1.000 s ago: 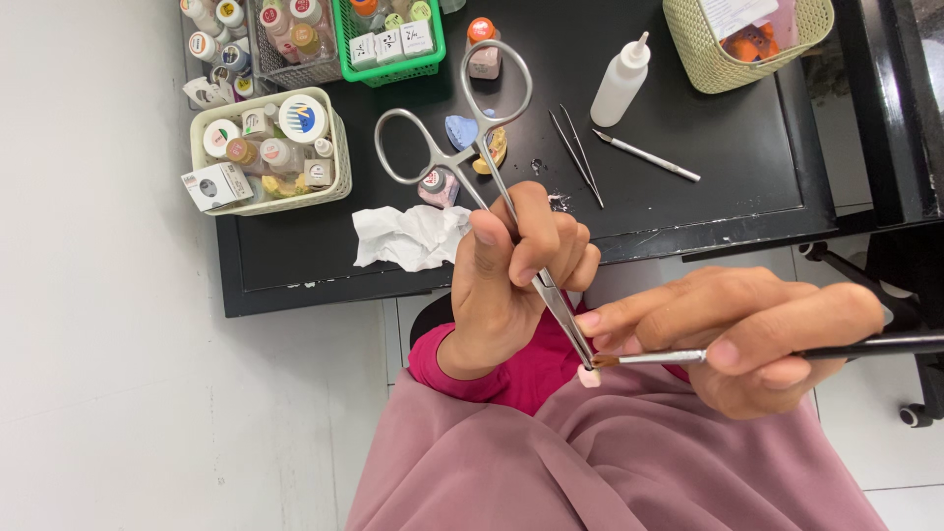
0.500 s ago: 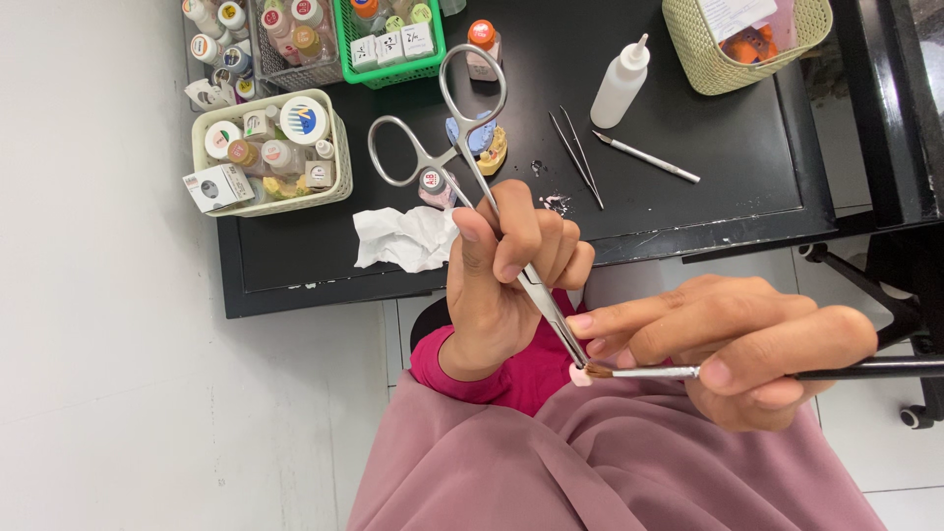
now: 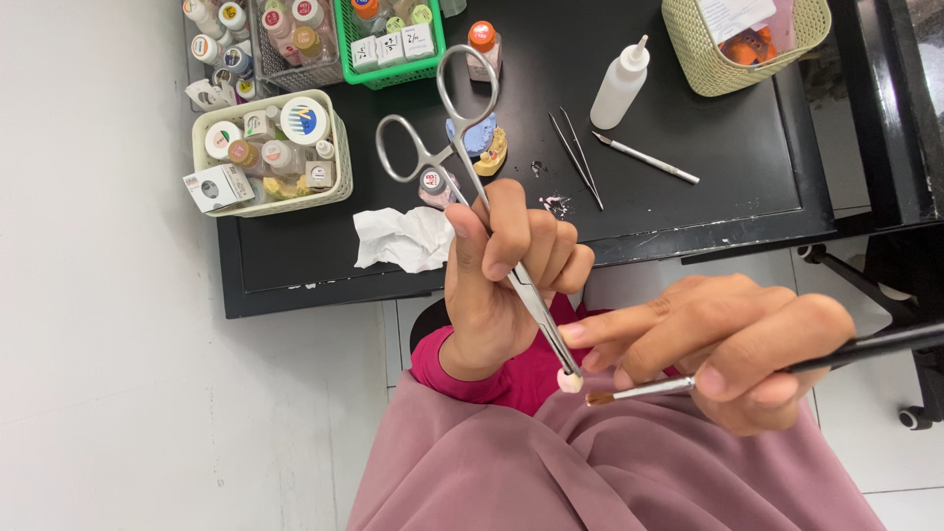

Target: The person clamps a small dental crown in locking forceps and uses a brush to apply and shape pink ceramic paste onto it, holding the work over a lab bench with porcelain powder bottles and a liquid dispenser, occasionally dipping the brush and turning the crown to coat different surfaces.

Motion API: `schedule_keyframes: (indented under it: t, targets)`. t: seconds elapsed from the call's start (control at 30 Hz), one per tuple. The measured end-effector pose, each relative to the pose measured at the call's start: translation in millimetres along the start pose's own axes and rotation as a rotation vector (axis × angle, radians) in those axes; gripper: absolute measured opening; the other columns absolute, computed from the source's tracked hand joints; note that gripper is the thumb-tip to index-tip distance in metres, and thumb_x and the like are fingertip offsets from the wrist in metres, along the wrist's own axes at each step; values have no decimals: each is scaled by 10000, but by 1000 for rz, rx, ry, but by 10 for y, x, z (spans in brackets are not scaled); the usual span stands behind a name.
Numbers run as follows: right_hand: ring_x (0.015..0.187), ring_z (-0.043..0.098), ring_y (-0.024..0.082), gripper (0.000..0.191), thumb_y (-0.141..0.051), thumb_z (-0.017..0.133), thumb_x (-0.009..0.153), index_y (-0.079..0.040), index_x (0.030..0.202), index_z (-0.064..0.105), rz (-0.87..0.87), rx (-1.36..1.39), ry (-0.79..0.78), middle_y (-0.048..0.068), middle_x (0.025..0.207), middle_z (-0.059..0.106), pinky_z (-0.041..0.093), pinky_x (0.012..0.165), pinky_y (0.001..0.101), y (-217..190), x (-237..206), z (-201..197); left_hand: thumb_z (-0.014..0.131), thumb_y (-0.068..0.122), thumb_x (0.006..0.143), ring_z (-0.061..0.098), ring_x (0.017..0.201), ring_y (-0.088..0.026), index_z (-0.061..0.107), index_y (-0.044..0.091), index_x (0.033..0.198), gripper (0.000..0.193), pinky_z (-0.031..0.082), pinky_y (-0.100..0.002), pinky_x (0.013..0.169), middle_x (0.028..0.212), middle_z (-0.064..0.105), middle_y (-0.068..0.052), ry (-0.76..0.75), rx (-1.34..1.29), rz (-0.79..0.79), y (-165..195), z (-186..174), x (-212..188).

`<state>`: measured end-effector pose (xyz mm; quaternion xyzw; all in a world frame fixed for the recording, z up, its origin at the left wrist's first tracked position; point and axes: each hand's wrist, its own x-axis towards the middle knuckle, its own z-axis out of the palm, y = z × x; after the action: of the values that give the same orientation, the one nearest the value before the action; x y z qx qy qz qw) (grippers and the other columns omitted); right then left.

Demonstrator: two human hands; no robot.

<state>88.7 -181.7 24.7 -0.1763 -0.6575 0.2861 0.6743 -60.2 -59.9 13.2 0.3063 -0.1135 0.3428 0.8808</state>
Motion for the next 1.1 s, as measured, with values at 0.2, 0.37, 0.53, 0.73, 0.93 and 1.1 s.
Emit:
schedule_keyframes:
  t: [0.2,0.37,0.53,0.73,0.93,1.1]
  targets:
    - [732,785,431,261,-296,359,1113,-36,1115,385,-141,45,121,291,821,686,648,724,618,144,-48,127,313,472,1175,206,553,-87,399,183,865,432,217,-262,535,607,269,47,3,-240,-78,-78,3,39]
    - [672,763,392,302,-351,301,1110,-52,1092,347,-207,-60,183,294,818,695,667,665,569,214,-82,181,285,445,1187,209,574,-89,406,182,871,428,230,-274,583,627,259,45,9,-361,-146,-109,6,35]
    - [659,769,378,313,-362,308,1103,-52,1081,350,-229,-184,187,264,797,712,671,584,476,205,-57,185,281,439,1191,214,572,-87,408,181,879,424,236,-279,596,625,258,42,-3,-344,-121,-119,-4,38]
    - [702,781,396,309,-360,338,1105,-58,1057,385,-195,-166,86,214,795,752,673,589,428,202,-30,145,283,432,1188,222,593,-90,419,182,876,422,239,-272,596,649,265,43,-11,-448,-144,-135,-22,41]
    - [702,775,455,292,-345,365,1100,-59,1041,374,-198,-78,228,246,741,704,675,663,484,206,-51,146,271,418,1205,231,630,-95,443,180,874,443,257,-258,592,686,267,46,-65,-771,-253,-199,-68,77]
    - [623,798,341,283,-311,399,1088,-33,1037,378,-425,-195,269,249,750,705,655,685,541,391,-36,186,261,416,1212,254,634,-90,452,191,863,457,337,-225,604,674,296,52,-77,-787,-278,-264,-45,59]
